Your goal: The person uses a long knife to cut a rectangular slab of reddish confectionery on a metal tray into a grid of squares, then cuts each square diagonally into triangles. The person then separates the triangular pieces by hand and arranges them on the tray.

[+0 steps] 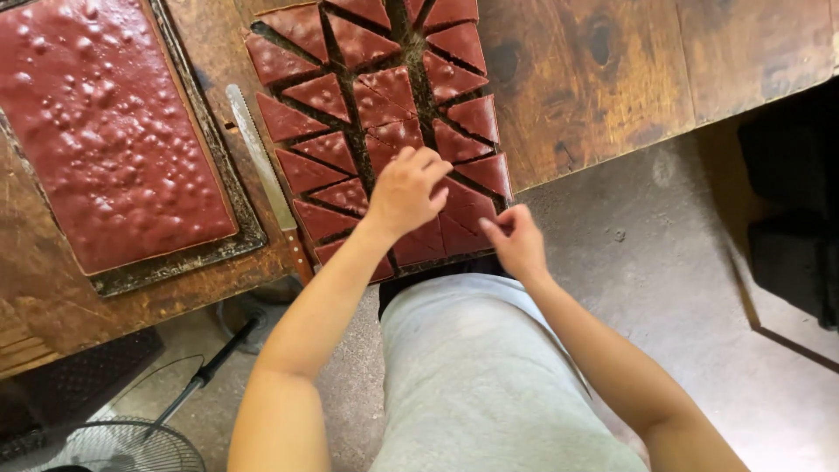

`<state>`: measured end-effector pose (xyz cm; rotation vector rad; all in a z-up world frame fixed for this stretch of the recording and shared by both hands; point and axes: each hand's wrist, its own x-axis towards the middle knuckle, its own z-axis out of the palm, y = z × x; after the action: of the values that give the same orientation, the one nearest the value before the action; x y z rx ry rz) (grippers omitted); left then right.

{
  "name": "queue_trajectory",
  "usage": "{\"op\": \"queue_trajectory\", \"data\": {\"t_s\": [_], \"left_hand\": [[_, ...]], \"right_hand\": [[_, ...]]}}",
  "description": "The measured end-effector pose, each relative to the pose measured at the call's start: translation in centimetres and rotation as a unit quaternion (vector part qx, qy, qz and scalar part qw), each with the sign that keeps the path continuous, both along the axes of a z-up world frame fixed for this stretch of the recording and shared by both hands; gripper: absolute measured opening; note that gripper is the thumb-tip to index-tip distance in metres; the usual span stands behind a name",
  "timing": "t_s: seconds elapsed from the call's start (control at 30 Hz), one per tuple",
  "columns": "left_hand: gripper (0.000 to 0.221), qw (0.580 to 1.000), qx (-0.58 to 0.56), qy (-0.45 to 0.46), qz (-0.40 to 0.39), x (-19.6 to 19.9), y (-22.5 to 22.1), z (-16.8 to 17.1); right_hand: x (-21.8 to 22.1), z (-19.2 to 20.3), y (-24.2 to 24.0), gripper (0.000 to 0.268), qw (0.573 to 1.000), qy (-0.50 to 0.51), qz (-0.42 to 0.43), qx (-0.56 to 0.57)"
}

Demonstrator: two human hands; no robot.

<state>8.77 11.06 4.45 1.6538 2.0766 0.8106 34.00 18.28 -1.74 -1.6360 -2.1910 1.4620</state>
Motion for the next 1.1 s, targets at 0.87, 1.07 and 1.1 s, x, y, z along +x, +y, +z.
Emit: {"op": "queue_trajectory", "data": {"t_s": [0.87,1.07,1.1], "left_hand": [[0.028,0.990,-0.062,0.061,-0.107,2.5,1.4,-5.4],[0.030,0.991,-0.050,0.085,-0.092,4.2,1.3,-4.6],[0.037,0.992,-0.058,0.069,-0.083,4.1,1.1,-4.3]], "right_hand": [[-0.9,4.9,-0.9,0.020,0.882,-0.036,0.428,0.191],[-0.4,7.8,-0.4,0.030,0.902,-0.016,0.394,0.174],[0.0,8.8,-0.5,0.031,0.907,-0.009,0.384,0.173]]}}
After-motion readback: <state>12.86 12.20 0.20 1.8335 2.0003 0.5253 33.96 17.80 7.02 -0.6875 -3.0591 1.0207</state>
